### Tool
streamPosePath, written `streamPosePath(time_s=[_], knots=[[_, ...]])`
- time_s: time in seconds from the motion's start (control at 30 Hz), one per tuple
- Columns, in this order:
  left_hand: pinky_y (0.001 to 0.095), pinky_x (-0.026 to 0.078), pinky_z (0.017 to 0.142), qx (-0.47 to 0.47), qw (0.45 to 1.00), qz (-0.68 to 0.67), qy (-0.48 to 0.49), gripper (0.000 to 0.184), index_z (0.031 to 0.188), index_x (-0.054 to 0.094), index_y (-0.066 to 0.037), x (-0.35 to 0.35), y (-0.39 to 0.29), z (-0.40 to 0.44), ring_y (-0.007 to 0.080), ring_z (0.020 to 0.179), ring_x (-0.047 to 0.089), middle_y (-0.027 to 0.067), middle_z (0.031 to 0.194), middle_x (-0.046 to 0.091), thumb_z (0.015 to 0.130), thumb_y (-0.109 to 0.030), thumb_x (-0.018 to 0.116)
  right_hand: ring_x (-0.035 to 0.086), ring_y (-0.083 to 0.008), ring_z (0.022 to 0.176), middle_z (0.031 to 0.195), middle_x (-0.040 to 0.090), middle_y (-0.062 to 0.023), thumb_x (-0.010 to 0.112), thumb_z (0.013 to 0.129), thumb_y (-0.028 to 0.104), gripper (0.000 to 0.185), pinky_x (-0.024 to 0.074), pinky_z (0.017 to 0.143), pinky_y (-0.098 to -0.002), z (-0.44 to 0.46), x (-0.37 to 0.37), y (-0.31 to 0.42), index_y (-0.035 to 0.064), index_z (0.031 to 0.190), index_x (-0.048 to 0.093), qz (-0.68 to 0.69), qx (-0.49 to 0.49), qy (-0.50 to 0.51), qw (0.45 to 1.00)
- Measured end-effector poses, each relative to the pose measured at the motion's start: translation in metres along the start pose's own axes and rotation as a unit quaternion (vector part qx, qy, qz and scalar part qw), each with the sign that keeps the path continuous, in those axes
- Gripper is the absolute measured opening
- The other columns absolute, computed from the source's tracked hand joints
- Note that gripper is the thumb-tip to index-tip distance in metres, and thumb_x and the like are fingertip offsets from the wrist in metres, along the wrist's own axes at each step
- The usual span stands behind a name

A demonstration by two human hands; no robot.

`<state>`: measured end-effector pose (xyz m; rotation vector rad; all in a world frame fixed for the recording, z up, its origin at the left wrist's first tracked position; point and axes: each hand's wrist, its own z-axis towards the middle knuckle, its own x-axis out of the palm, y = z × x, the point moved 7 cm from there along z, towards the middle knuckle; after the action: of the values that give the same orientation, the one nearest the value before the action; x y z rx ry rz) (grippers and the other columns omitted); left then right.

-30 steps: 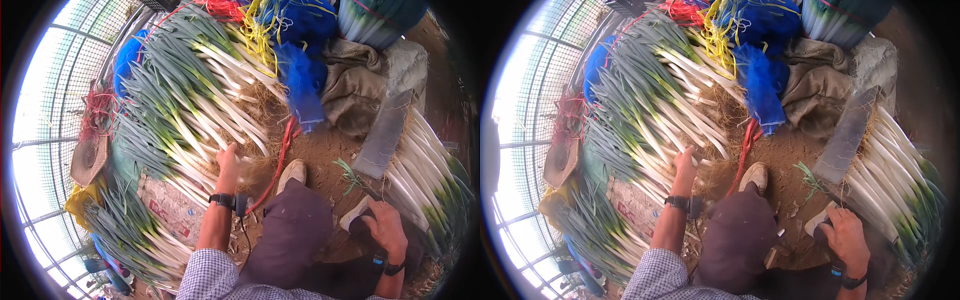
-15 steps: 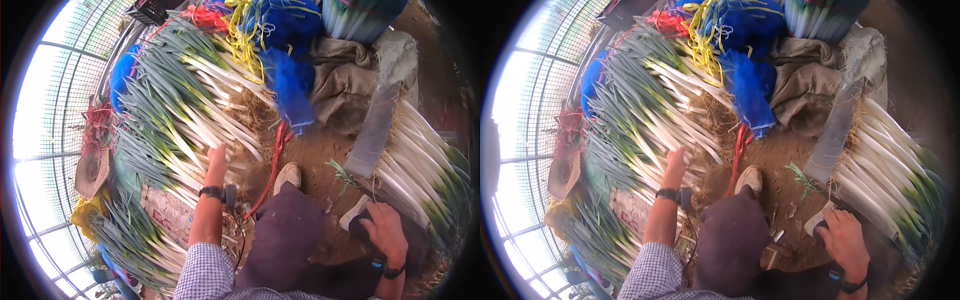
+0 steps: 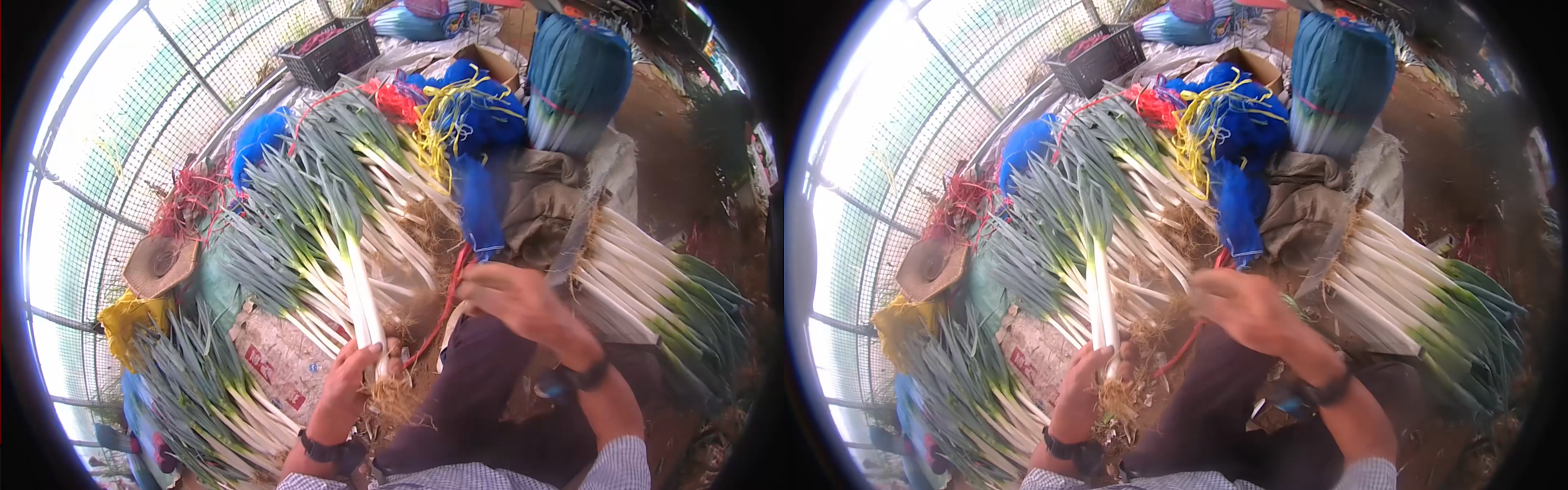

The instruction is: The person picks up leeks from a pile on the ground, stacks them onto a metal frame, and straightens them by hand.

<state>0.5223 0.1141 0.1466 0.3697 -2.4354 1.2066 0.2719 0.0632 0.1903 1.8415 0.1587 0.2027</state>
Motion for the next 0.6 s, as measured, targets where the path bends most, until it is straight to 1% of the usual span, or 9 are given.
streamPosePath(time_s=[0.07,0.13,0.17,0.23,0.33,0.37,0.47,0.53,0.6], knots=[[0.0292,0.056,0.063,-0.011,1.0,-0.003,0.001,0.035,0.129,0.052,0.004,0.007,-0.004,-0.046,0.0146,0.077,0.062,0.0093,0.102,0.064,0.099,-0.015,0.051,0.069,-0.0173,0.091,0.103,0.072,-0.0136,0.067,0.097,0.025,0.036,0.0562,0.081,-0.0295,0.045,0.051,-0.027,-0.0027,0.12,0.065,-0.144,-0.088,0.084,0.982],[0.0296,0.054,0.059,-0.043,0.999,-0.012,-0.031,0.032,0.126,0.052,0.004,0.003,0.003,-0.089,0.0151,0.076,0.062,0.011,0.103,0.064,0.1,-0.013,0.049,0.067,-0.0213,0.096,0.108,0.068,-0.0098,0.068,0.097,0.032,0.035,0.0597,0.08,-0.0321,0.081,0.111,-0.094,-0.0007,0.109,0.069,0.141,0.109,0.137,0.974],[0.0315,0.055,0.066,-0.046,0.998,-0.043,0.019,0.029,0.119,0.059,0.003,0.002,0.008,-0.105,0.0172,0.075,0.065,0.0099,0.086,0.066,0.097,-0.016,0.058,0.067,-0.0279,0.098,0.12,0.063,-0.0152,0.059,0.099,0.045,0.052,0.0611,0.079,-0.0382,0.082,0.124,-0.093,-0.0007,0.123,0.061,0.135,0.025,0.173,0.975],[0.0389,0.058,0.084,-0.084,0.995,0.047,-0.008,0.04,0.132,0.058,-0.003,-0.039,0.036,-0.146,0.0269,0.106,0.066,0.0162,0.122,0.063,0.105,-0.031,0.052,0.067,-0.0403,0.102,0.141,0.05,-0.0282,0.045,0.1,0.065,0.082,0.0624,0.076,-0.0472,0.111,0.155,-0.118,-0.0041,0.144,0.045,0.132,-0.029,0.157,0.978],[0.0405,0.055,0.085,0.093,0.93,0.355,0.03,0.04,0.129,0.059,-0.001,-0.028,0.034,-0.188,0.0303,0.104,0.064,0.0143,0.115,0.065,0.102,-0.03,0.058,0.064,-0.0197,0.071,0.079,0.064,-0.0061,0.055,0.099,0.061,0.063,0.0563,0.063,-0.0389,0.091,0.152,-0.077,-0.0005,0.085,0.063,0.257,-0.008,0.024,0.966],[0.0405,0.053,0.086,0.189,0.803,0.564,0.033,0.039,0.127,0.06,0.0,-0.012,0.028,-0.2,0.0305,0.103,0.063,0.0135,0.112,0.066,0.1,-0.029,0.061,0.061,-0.0168,0.065,0.078,0.065,-0.0052,0.062,0.1,0.046,0.047,0.0538,0.06,-0.0359,0.114,0.167,-0.099,0.0003,0.092,0.066,0.376,0.086,-0.037,0.922],[0.0417,0.05,0.089,0.151,0.758,0.633,0.041,0.038,0.125,0.06,0.003,0.004,0.028,-0.211,0.0272,0.104,0.062,0.0135,0.109,0.066,0.095,-0.018,0.068,0.063,-0.0144,0.068,0.083,0.067,-0.0036,0.065,0.101,0.033,0.033,0.0552,0.061,-0.0332,0.108,0.156,-0.069,0.0006,0.099,0.066,0.456,0.013,-0.011,0.89],[0.0396,0.052,0.084,0.04,0.924,0.376,0.059,0.036,0.125,0.061,0.002,0.017,0.031,-0.203,0.0245,0.1,0.063,0.0143,0.109,0.066,0.093,-0.013,0.07,0.065,-0.0145,0.07,0.087,0.068,-0.0035,0.066,0.1,0.033,0.032,0.0561,0.059,-0.0329,0.114,0.125,-0.034,0.0008,0.107,0.065,0.454,-0.084,0.011,0.887],[0.037,0.053,0.078,-0.022,0.96,0.235,0.15,0.034,0.124,0.062,0.001,0.031,0.037,-0.19,0.0214,0.095,0.065,0.0137,0.107,0.067,0.094,-0.013,0.068,0.065,-0.0126,0.074,0.09,0.068,-0.0032,0.068,0.099,0.03,0.03,0.0567,0.062,-0.0306,0.051,0.069,0.041,0.0013,0.109,0.065,0.423,-0.199,-0.009,0.884]])
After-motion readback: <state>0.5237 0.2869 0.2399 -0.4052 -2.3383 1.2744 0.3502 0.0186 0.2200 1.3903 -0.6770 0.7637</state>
